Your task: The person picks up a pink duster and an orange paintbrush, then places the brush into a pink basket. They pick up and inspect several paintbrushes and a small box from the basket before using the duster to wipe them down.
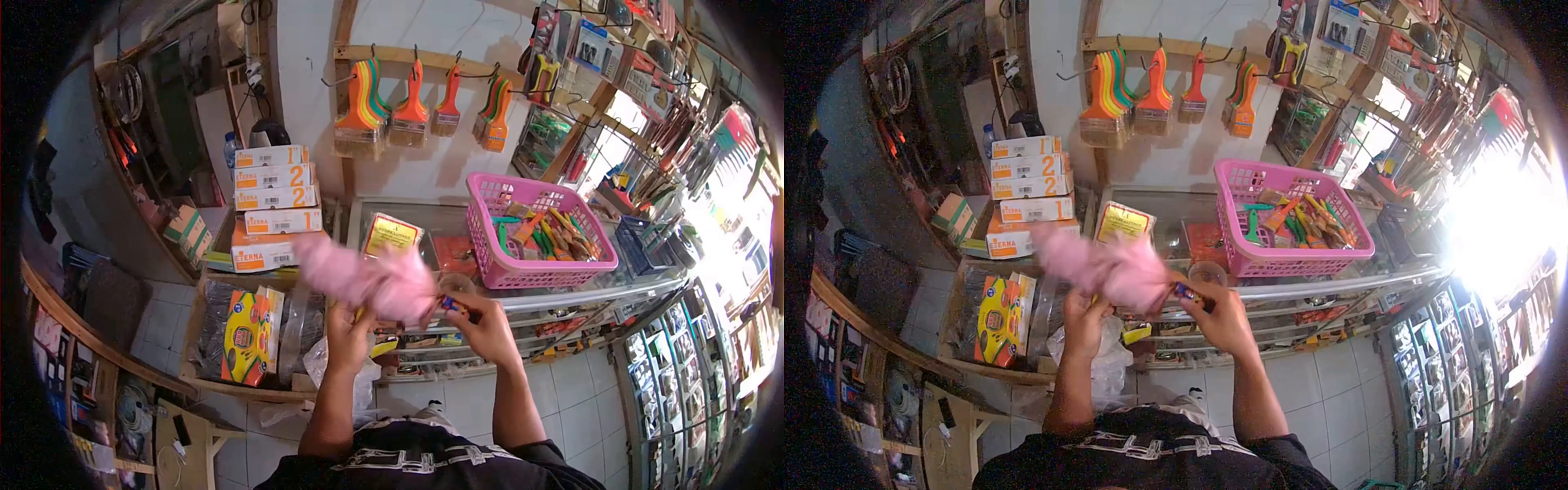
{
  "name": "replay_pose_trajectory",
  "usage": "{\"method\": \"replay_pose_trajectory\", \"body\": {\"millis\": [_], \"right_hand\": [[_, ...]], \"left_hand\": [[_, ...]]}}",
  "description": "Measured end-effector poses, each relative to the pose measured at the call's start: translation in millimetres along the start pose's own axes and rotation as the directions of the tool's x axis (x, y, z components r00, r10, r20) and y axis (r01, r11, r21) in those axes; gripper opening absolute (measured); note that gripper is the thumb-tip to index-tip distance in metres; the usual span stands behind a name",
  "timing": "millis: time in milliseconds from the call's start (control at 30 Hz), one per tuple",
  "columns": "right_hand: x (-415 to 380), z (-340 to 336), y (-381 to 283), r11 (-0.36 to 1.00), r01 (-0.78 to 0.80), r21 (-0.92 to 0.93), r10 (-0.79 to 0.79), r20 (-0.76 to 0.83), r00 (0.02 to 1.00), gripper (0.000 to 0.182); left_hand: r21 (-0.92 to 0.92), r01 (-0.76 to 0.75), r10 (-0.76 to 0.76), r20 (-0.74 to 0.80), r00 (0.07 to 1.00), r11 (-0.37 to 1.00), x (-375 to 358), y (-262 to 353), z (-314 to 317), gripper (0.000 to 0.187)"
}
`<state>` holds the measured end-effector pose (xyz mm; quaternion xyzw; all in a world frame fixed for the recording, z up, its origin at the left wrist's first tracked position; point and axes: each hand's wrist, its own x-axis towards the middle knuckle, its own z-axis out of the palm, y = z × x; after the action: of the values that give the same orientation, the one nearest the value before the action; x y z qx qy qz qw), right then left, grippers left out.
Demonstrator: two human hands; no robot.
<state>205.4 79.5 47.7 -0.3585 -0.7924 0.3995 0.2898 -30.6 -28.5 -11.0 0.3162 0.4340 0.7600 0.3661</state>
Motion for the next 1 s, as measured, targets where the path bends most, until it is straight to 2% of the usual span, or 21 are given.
{"method": "replay_pose_trajectory", "body": {"millis": [100, 133, 200, 300, 333, 433, 467, 533, 600, 633, 700, 733, 767, 833, 867, 967, 1000], "right_hand": [[12.2, 18.5, 9.4, 0.975, 0.188, 0.121, -0.137, -0.340, 0.931, 0.035], [16.3, 14.7, 9.3, 0.960, 0.120, 0.252, -0.039, -0.308, 0.951, 0.032], [27.6, 3.8, 0.0, 0.866, -0.031, 0.500, 0.153, -0.205, 0.967, 0.026], [38.6, -8.4, -15.7, 0.777, -0.045, 0.628, 0.156, -0.124, 0.980, 0.025], [39.9, -10.1, -21.9, 0.757, -0.002, 0.654, 0.107, -0.121, 0.987, 0.029], [45.7, -9.0, -22.3, 0.726, 0.056, 0.686, 0.002, -0.084, 0.996, 0.035], [48.8, -5.2, -17.1, 0.763, 0.046, 0.645, 0.017, -0.090, 0.996, 0.041], [47.8, -2.6, -17.9, 0.742, -0.010, 0.670, 0.018, -0.005, 1.000, 0.042], [45.8, -3.0, -12.3, 0.734, -0.068, 0.676, -0.003, 0.104, 0.995, 0.046], [43.6, -1.5, -2.6, 0.776, -0.091, 0.623, 0.020, 0.121, 0.992, 0.050], [36.9, 4.2, 15.7, 0.853, -0.135, 0.504, 0.067, 0.152, 0.986, 0.057], [34.3, 9.1, 20.1, 0.866, -0.093, 0.491, 0.005, 0.177, 0.984, 0.064], [31.8, 13.9, 24.0, 0.875, -0.049, 0.481, -0.057, 0.202, 0.978, 0.071], [29.3, 31.1, 33.7, 0.925, 0.190, 0.328, -0.248, 0.146, 0.958, 0.075], [24.3, 34.3, 37.4, 0.874, 0.044, 0.483, -0.178, 0.235, 0.955, 0.077], [18.2, 42.3, 35.5, 0.788, -0.138, 0.600, -0.038, 0.270, 0.962, 0.074], [16.2, 46.6, 26.0, 0.725, -0.118, 0.678, -0.048, 0.221, 0.974, 0.066]], "left_hand": [[0.045, -0.002, 0.000, 0.041, 0.999, 0.999, 0.3, 18.8, 14.1, 0.045], [-0.031, 0.014, -0.012, 0.074, 0.997, 0.999, -0.9, 22.3, 16.0, 0.043], [0.053, 0.067, -0.072, 0.106, 0.992, 0.996, -0.7, 27.9, 12.4, 0.039], [0.174, 0.071, -0.101, 0.170, 0.980, 0.982, 1.1, 40.6, 8.6, 0.037], [0.211, 0.064, -0.105, 0.192, 0.976, 0.975, 0.7, 43.2, 7.8, 0.036], [0.236, -0.100, 0.035, 0.265, 0.964, 0.967, 5.2, 48.3, 6.9, 0.033], [0.245, -0.059, -0.012, 0.276, 0.961, 0.968, 4.6, 50.5, 5.8, 0.034], [0.264, 0.019, -0.101, 0.299, 0.949, 0.964, 3.9, 55.4, 4.2, 0.037], [0.262, 0.024, -0.077, 0.193, 0.978, 0.965, 3.0, 54.0, 6.3, 0.041], [0.258, 0.024, -0.062, 0.137, 0.989, 0.966, 3.2, 52.9, 7.0, 0.043], [0.147, -0.066, 0.059, 0.050, 0.997, 0.987, 9.5, 36.6, 1.6, 0.047], [0.092, -0.113, 0.114, 0.001, 0.994, 0.989, 11.3, 29.9, 0.0, 0.050], [0.045, -0.099, 0.101, -0.048, 0.994, 0.994, 12.8, 23.7, 0.0, 0.050], [-0.050, -0.072, 0.064, -0.146, 0.987, 0.996, 17.1, 24.5, 13.5, 0.050], [-0.148, -0.147, 0.135, -0.086, 0.987, 0.978, 20.6, 17.8, 14.3, 0.048], [-0.116, -0.161, 0.154, -0.067, 0.986, 0.980, 28.5, 12.8, 20.8, 0.045], [-0.040, -0.180, 0.178, -0.056, 0.982, 0.983, 28.8, 16.0, 26.1, 0.042]]}}
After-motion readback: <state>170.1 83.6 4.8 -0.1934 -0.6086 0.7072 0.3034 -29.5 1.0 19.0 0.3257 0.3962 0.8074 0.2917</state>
